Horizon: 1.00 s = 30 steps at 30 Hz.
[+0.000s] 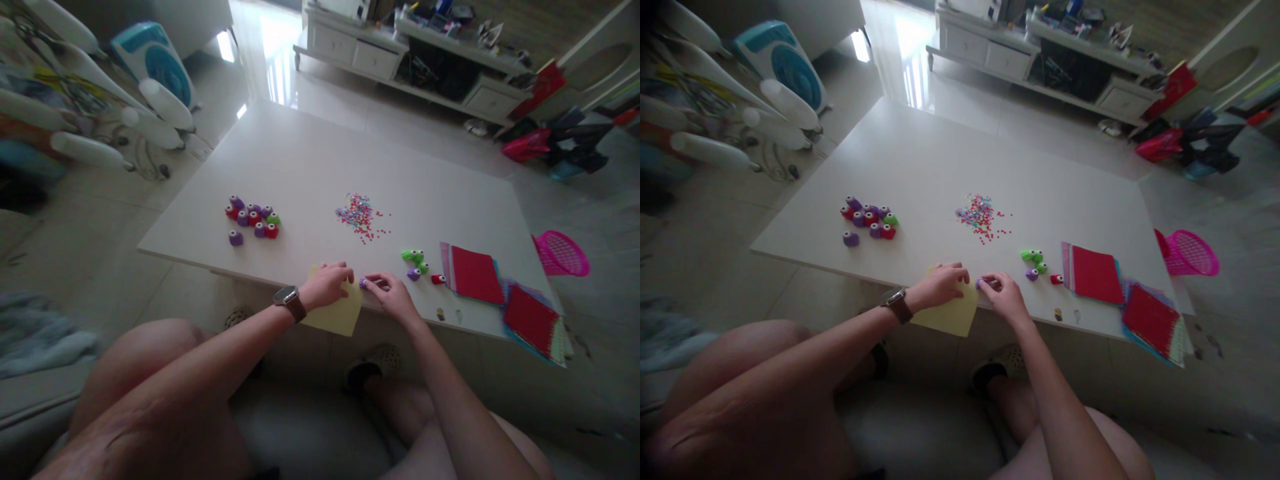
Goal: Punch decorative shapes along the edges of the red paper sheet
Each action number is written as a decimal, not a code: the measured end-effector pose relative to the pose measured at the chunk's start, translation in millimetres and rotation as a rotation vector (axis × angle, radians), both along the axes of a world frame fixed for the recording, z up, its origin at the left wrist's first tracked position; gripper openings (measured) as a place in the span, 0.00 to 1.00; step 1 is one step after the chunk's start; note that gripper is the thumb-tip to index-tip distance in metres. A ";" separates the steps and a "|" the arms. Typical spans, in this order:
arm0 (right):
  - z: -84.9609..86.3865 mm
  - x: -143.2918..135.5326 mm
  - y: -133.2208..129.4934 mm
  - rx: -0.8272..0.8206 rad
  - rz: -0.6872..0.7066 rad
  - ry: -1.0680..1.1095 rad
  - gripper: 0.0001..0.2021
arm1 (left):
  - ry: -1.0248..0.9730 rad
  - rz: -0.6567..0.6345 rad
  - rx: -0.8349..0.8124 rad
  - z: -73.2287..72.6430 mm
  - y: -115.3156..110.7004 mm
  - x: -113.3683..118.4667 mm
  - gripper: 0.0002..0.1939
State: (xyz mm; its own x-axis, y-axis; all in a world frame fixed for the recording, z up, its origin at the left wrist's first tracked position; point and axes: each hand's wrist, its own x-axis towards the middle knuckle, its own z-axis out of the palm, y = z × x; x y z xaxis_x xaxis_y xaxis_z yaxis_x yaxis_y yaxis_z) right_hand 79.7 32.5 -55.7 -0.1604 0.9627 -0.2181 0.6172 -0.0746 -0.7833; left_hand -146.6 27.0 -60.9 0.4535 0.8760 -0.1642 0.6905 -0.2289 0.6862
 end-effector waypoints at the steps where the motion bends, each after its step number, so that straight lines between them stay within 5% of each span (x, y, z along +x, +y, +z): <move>1: -0.5 0.3 0.6 -0.018 -0.013 0.011 0.16 | 0.002 -0.001 -0.015 0.0 0.4 0.1 0.12; 12: -3.4 5.3 6.9 -0.156 -0.061 0.073 0.19 | 0.016 -0.012 -0.029 -2.3 0.8 0.4 0.14; 30: -7.2 0.4 12.3 -0.052 -0.038 0.055 0.15 | -0.008 -0.002 -0.027 -11.7 2.3 0.5 0.14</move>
State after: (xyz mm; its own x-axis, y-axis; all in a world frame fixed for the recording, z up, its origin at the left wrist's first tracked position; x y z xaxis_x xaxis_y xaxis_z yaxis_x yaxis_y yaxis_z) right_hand 80.1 44.8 -62.9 -0.1376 0.9559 -0.2596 0.5691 -0.1383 -0.8106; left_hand -146.0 29.4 -72.6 0.4563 0.8705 -0.1845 0.6848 -0.2111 0.6975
